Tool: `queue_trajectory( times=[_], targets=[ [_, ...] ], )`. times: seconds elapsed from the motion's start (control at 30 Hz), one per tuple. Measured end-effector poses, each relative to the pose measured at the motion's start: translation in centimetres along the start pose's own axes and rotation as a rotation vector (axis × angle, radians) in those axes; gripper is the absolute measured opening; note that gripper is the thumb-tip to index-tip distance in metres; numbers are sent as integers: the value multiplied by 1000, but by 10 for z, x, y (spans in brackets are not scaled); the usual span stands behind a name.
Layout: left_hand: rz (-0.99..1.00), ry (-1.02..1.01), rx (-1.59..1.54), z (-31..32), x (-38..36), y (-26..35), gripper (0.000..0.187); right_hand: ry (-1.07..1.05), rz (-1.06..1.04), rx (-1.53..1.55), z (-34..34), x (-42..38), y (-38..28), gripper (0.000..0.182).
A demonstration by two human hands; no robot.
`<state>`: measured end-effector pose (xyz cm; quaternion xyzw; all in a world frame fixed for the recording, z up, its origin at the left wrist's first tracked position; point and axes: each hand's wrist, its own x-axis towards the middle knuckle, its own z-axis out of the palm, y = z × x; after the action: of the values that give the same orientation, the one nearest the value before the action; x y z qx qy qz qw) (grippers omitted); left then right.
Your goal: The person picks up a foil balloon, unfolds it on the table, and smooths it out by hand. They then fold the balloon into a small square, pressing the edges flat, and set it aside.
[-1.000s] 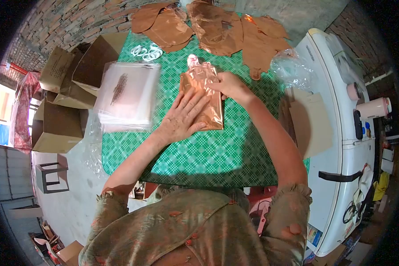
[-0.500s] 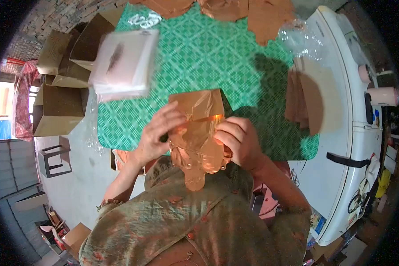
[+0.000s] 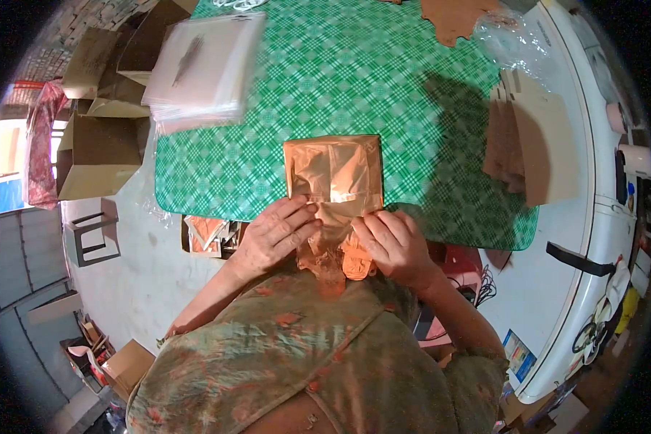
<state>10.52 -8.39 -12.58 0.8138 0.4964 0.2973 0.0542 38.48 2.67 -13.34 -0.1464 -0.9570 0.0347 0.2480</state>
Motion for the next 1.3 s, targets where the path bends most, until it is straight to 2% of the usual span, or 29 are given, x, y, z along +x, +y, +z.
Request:
queue_trajectory(
  times=[0.1,0.23,0.73,0.9,1.1,1.3],
  targets=[
    [-2,19,4,-5,9,-6,42,-65,32,-15,-4,14,-5,38],
    [-49,46,-4,-21,21,-21,44,1,164,127,-6,38,-13,40],
    [-107,42,-92,-12,10,-26,36,51,262,268,0,17,0,35],
    [-260,44,-118,-15,10,-25,29,59,381,298,4,22,0,26],
    [-383,90,-117,-12,17,-28,22,55,510,227,8,31,-5,12],
    [-454,88,-47,-6,23,-27,18,-16,582,18,9,41,-8,18]
  ],
)
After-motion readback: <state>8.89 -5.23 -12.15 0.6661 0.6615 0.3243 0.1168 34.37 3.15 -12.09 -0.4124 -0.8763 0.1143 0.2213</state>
